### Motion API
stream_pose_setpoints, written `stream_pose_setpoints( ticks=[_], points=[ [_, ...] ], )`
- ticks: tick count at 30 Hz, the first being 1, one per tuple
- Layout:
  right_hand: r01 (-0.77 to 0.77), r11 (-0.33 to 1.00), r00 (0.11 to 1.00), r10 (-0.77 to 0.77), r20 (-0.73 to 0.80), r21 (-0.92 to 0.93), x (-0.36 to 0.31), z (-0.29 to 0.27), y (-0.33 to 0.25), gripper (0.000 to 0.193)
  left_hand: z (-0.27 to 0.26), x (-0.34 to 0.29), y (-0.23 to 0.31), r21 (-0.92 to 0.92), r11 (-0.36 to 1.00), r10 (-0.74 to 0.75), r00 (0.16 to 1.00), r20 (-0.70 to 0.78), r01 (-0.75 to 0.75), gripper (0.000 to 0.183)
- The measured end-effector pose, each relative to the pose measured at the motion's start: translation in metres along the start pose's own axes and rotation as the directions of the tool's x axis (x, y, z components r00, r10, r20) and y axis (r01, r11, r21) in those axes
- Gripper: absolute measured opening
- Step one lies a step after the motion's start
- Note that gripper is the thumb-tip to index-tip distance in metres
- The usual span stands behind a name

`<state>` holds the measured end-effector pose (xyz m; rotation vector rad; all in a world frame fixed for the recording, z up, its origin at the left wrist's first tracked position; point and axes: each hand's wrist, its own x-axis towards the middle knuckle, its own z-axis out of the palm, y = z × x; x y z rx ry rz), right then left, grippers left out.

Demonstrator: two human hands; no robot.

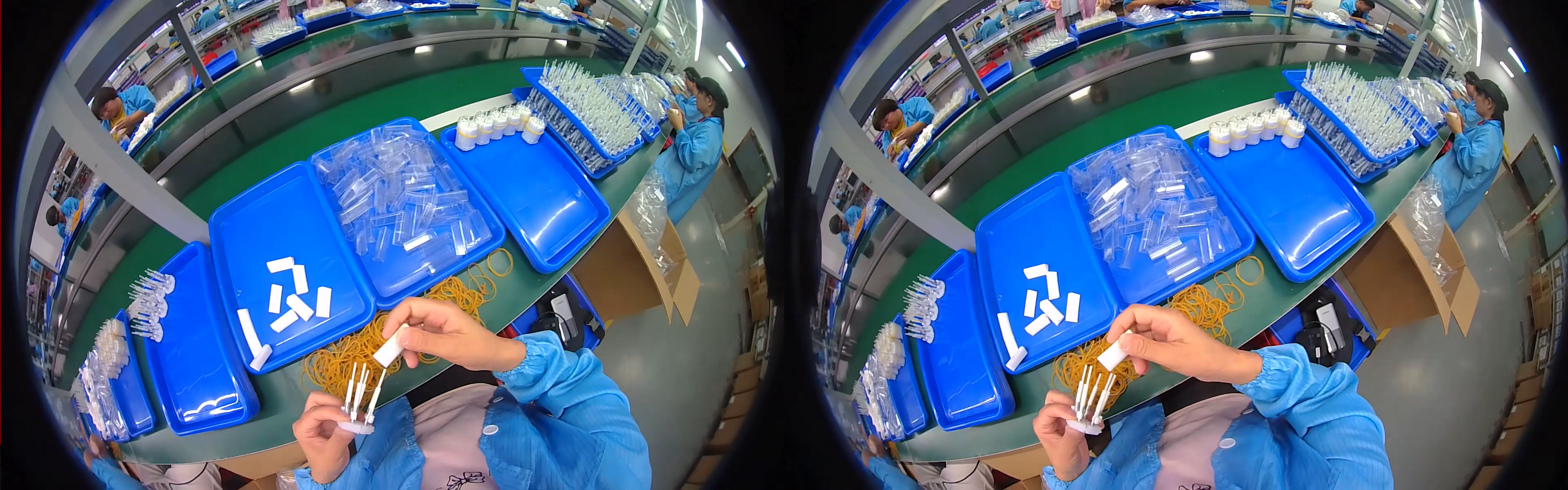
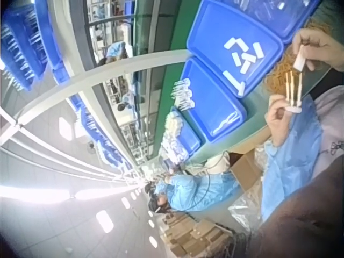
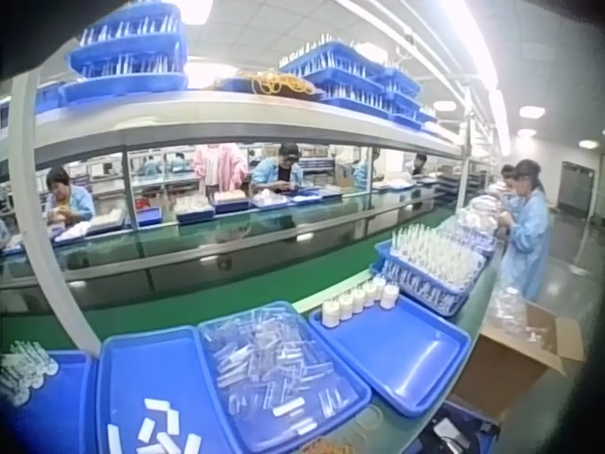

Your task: The person assembles plastic components by attaching white pieces and transparent sleeves onto a base by hand, wraps a rubber band around the assembled unit, and places it onto a tray.

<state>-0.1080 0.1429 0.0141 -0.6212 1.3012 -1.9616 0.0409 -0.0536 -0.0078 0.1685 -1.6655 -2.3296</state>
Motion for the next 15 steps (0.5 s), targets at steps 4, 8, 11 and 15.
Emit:
stream_pose_setpoints(
  ticks=[4, 8, 11, 15],
  points=[
    [-0.099, 0.988, 0.994, 0.092, 0.067, 0.115, 0.0, 0.0, 0.005, 0.015, 0.011, 0.001, 0.015, 0.067, 0.992, -0.11, 0.991, 0.074, 0.106, 0.011],
    [-0.165, 0.98, 0.98, 0.151, 0.127, 0.11, -0.007, -0.004, 0.005, 0.016, 0.017, 0.005, 0.016, 0.117, 0.977, -0.19, 0.975, 0.118, 0.176, 0.009],
    [-0.125, 0.982, 0.99, 0.114, 0.08, 0.143, -0.008, -0.006, -0.001, 0.018, 0.016, 0.003, 0.019, 0.079, 0.987, -0.151, 0.981, 0.118, 0.143, 0.009],
    [-0.074, 0.99, 0.997, 0.077, -0.018, 0.116, -0.006, -0.016, 0.004, 0.018, 0.015, 0.002, 0.022, 0.082, 0.987, -0.148, 0.984, 0.104, 0.14, 0.008]
  ],
)
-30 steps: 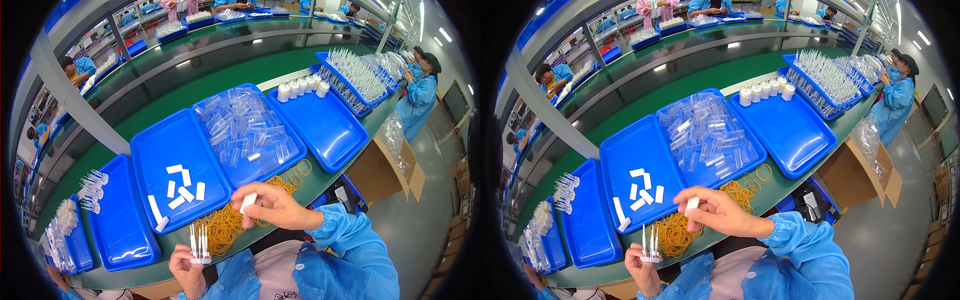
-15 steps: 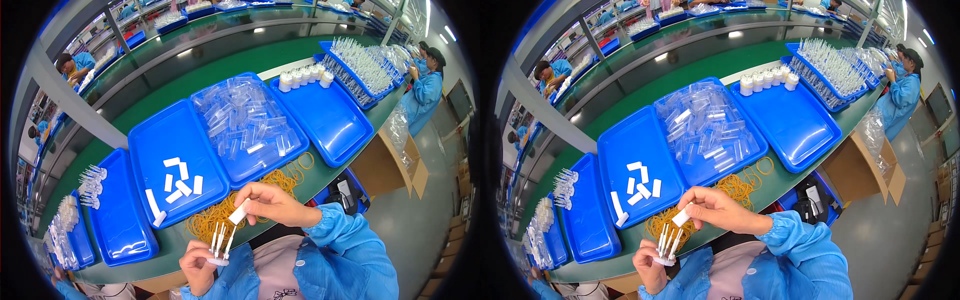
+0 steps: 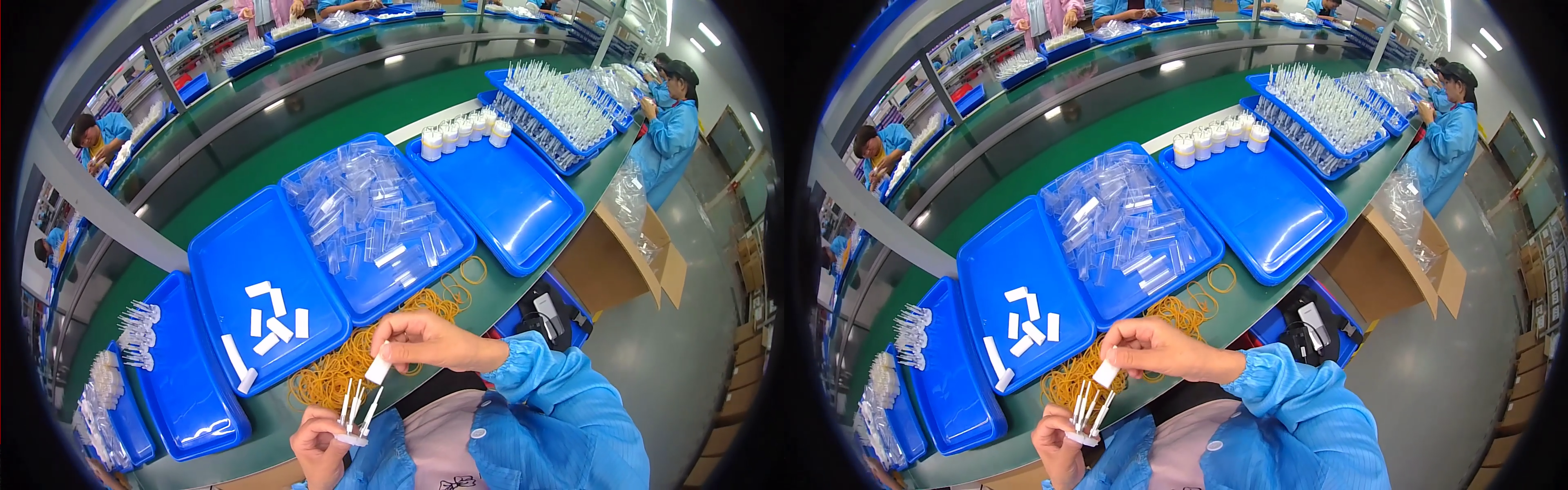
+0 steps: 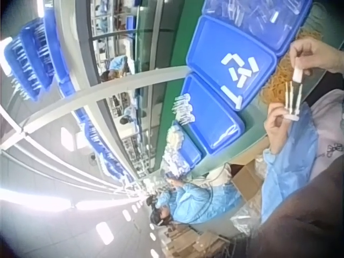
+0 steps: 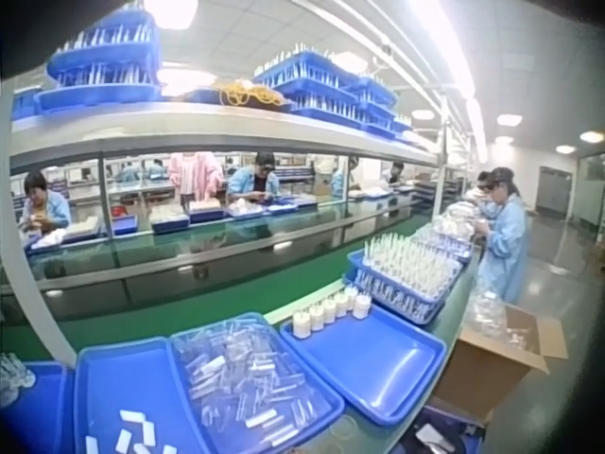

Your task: The person assembles plastic components by attaching white pieces and transparent sleeves onto a base by hand, wraps a rubber band around the assembled unit, and places it onto a tray.

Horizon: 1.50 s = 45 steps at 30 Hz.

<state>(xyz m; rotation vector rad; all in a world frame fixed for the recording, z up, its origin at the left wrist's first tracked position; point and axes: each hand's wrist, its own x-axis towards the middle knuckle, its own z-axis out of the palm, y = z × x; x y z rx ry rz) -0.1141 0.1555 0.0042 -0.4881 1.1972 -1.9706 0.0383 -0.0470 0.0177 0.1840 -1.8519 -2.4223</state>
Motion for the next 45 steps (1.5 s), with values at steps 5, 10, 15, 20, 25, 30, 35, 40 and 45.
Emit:
stream_pose_setpoints(
  ticks=[5, 10, 15, 20, 25, 30, 35, 40, 45],
  points=[
    [-0.088, 0.994, 0.988, 0.095, 0.119, -0.063, -0.001, 0.005, 0.009, 0.018, 0.004, 0.002, 0.005, 0.05, 0.997, -0.061, 0.997, 0.05, 0.059, 0.008],
    [-0.061, 0.998, 0.994, 0.06, 0.088, 0.017, -0.001, 0.002, 0.004, 0.018, -0.005, -0.001, 0.004, 0.043, 0.998, -0.039, 0.995, 0.087, 0.035, 0.009],
    [-0.06, 0.998, 0.997, 0.061, 0.04, -0.016, 0.0, -0.001, 0.009, 0.019, -0.003, 0.0, 0.008, 0.044, 0.997, -0.069, 0.994, 0.087, 0.066, 0.008],
    [-0.052, 0.998, 0.99, 0.057, 0.126, -0.045, 0.0, 0.006, 0.013, 0.02, -0.003, 0.002, 0.007, 0.107, 0.99, -0.109, 0.982, 0.153, 0.093, 0.007],
    [0.054, 0.955, 0.979, 0.007, 0.203, -0.29, 0.0, 0.011, 0.014, 0.019, -0.002, 0.0, -0.005, 0.246, 0.969, -0.039, 0.998, 0.055, 0.024, 0.012],
    [0.075, 0.934, 0.982, -0.008, 0.188, -0.349, -0.004, 0.023, 0.019, 0.018, -0.001, -0.005, -0.024, 0.317, 0.944, 0.113, 0.992, -0.058, -0.089, 0.025],
    [0.002, 0.941, 0.971, 0.078, 0.224, -0.338, -0.002, 0.029, 0.017, 0.018, -0.011, -0.007, -0.033, 0.348, 0.92, 0.203, 0.978, -0.038, -0.178, 0.016],
    [0.409, 0.412, 0.9, -0.328, 0.286, -0.814, 0.034, 0.019, -0.032, 0.023, -0.018, -0.002, -0.031, 0.29, 0.94, 0.229, 0.962, -0.15, -0.179, 0.022],
    [0.412, 0.19, 0.885, -0.318, 0.341, -0.891, 0.121, 0.01, -0.061, 0.018, -0.02, 0.0, -0.029, 0.119, 0.972, 0.217, 0.966, -0.143, -0.201, 0.022]
  ],
)
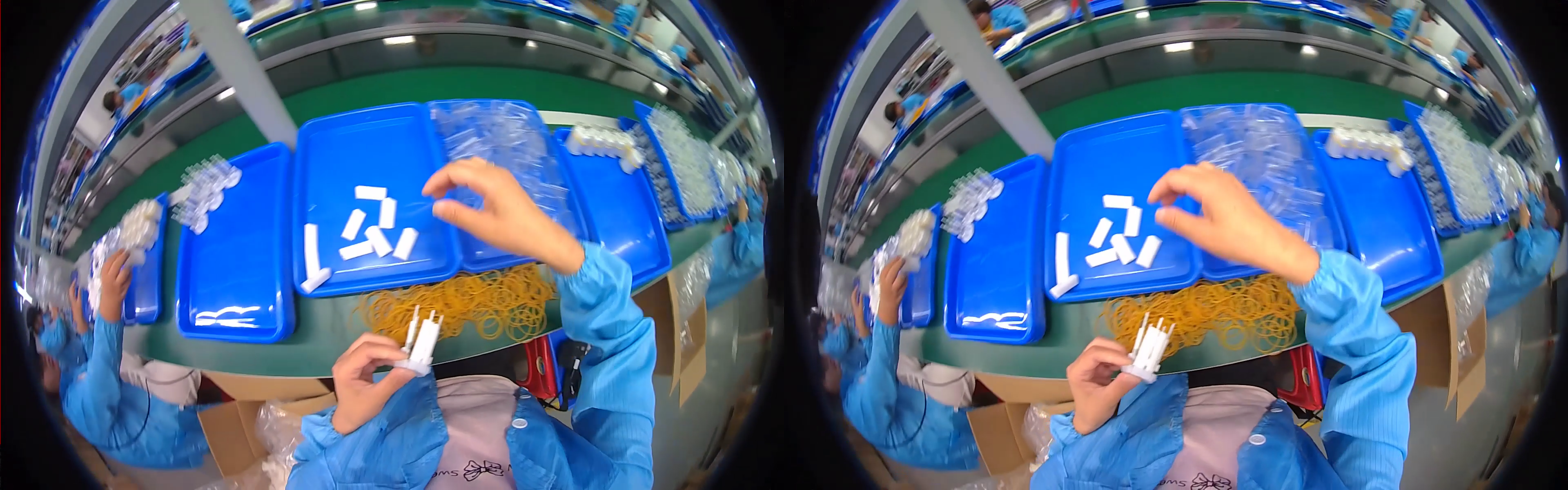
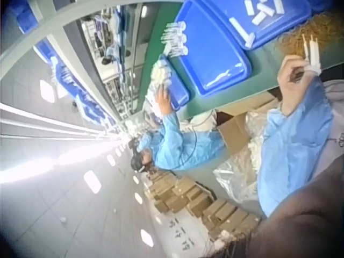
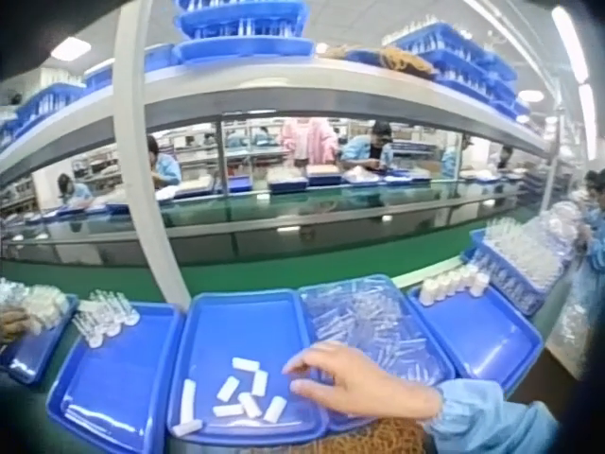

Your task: The person assembles plastic components by attaching white pieces and transparent sleeves onto a base by hand, wraps a rubber band around the assembled unit, and places it onto a tray.

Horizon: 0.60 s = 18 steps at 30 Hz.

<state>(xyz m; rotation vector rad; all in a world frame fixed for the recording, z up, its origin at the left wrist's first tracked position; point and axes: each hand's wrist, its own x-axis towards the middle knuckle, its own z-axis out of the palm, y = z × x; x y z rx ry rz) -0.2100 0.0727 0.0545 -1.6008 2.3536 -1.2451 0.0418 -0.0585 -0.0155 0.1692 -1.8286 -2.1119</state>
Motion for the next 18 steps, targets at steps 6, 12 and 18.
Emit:
stream_pose_setpoints(
  ticks=[6, 12, 18],
  points=[
    [-0.032, 0.952, 0.977, 0.094, 0.193, -0.305, 0.062, 0.063, 0.042, 0.023, -0.011, -0.009, -0.002, -0.039, 0.999, -0.001, 1.0, -0.022, 0.0, 0.022],
    [-0.037, 0.926, 0.985, 0.097, 0.144, -0.374, 0.089, 0.11, 0.057, 0.031, -0.013, -0.007, -0.003, -0.103, 0.995, -0.004, 0.997, -0.081, -0.004, 0.022],
    [0.033, 0.856, 0.964, 0.109, 0.243, -0.516, 0.089, 0.107, 0.055, 0.029, -0.009, -0.012, -0.005, -0.156, 0.988, -0.015, 0.989, -0.147, -0.009, 0.022]
  ],
)
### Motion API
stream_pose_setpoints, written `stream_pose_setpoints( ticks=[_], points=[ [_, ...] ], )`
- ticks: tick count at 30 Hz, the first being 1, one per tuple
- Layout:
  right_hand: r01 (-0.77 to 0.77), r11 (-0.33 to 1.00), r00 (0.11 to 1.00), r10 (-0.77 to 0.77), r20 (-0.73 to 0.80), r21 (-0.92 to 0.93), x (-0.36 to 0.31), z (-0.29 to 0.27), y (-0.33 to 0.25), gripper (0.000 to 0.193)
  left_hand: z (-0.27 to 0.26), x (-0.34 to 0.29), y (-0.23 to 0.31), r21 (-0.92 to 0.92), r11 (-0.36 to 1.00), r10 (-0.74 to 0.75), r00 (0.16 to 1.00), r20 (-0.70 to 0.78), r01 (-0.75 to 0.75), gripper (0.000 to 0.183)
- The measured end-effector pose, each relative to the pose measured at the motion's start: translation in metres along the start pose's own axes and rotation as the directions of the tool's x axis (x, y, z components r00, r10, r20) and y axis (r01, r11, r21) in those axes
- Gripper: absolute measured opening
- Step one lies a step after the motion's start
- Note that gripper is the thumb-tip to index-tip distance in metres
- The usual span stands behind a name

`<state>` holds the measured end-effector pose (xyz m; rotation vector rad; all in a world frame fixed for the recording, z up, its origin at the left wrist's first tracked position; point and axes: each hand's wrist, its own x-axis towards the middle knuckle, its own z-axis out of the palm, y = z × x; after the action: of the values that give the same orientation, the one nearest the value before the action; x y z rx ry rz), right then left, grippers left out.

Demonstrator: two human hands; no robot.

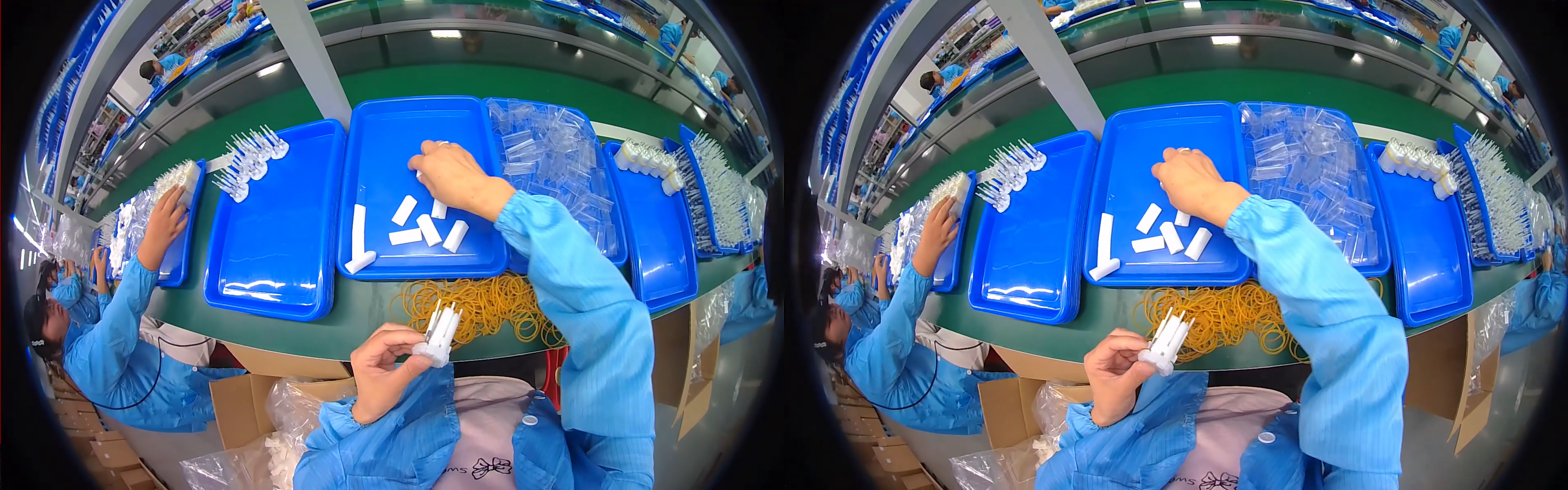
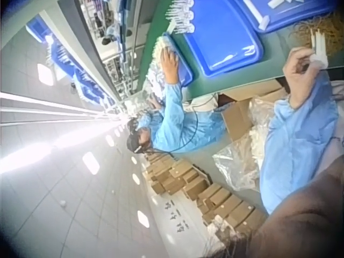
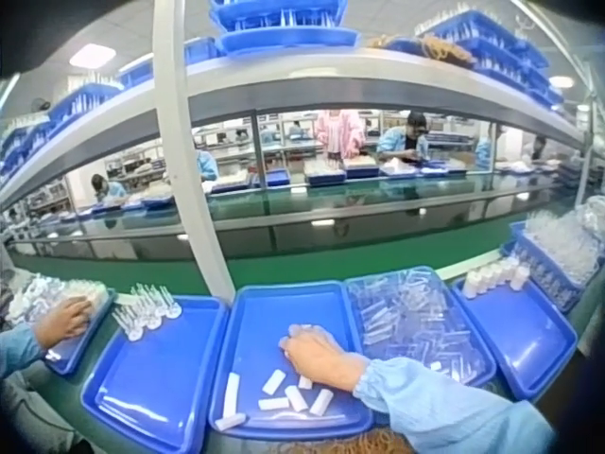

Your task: The person assembles plastic components by attaching white pieces and transparent sleeves onto a base by hand, wraps a rubber band around the assembled unit, and places it onto a tray.

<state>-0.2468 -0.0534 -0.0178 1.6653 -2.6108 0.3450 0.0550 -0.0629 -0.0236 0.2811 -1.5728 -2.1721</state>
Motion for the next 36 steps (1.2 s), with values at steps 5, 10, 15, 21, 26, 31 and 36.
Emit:
stream_pose_setpoints(
  ticks=[5, 10, 15, 21, 26, 31, 36],
  points=[
    [-0.085, 0.649, 0.995, 0.018, 0.096, 0.756, -0.04, -0.055, -0.011, 0.021, -0.008, 0.003, -0.002, 0.122, 0.985, 0.135, 0.984, -0.117, -0.121, 0.023],
    [-0.247, 0.131, 0.968, 0.081, 0.238, 0.96, -0.09, -0.065, -0.021, 0.026, 0.009, 0.008, 0.009, 0.369, 0.897, 0.303, 0.947, -0.107, -0.245, 0.022],
    [-0.324, -0.022, 0.944, 0.057, 0.325, 0.946, -0.102, -0.052, -0.022, 0.024, 0.016, 0.011, 0.007, 0.469, 0.837, 0.341, 0.939, -0.046, -0.281, 0.022],
    [-0.368, -0.035, 0.93, -0.026, 0.368, 0.929, -0.107, -0.055, -0.021, 0.022, 0.018, 0.009, 0.011, 0.548, 0.776, 0.349, 0.936, 0.039, -0.313, 0.024],
    [-0.382, -0.056, 0.922, -0.084, 0.377, 0.922, -0.105, -0.052, -0.012, 0.02, 0.016, 0.012, 0.011, 0.519, 0.788, 0.348, 0.935, 0.068, -0.331, 0.024],
    [-0.366, -0.029, 0.928, -0.078, 0.363, 0.93, -0.104, -0.054, -0.014, 0.02, 0.014, 0.013, 0.009, 0.506, 0.798, 0.349, 0.936, 0.052, -0.326, 0.022],
    [-0.387, -0.028, 0.918, -0.098, 0.383, 0.922, -0.104, -0.053, -0.014, 0.02, 0.013, 0.012, 0.011, 0.505, 0.8, 0.343, 0.938, 0.056, -0.323, 0.021]
  ],
)
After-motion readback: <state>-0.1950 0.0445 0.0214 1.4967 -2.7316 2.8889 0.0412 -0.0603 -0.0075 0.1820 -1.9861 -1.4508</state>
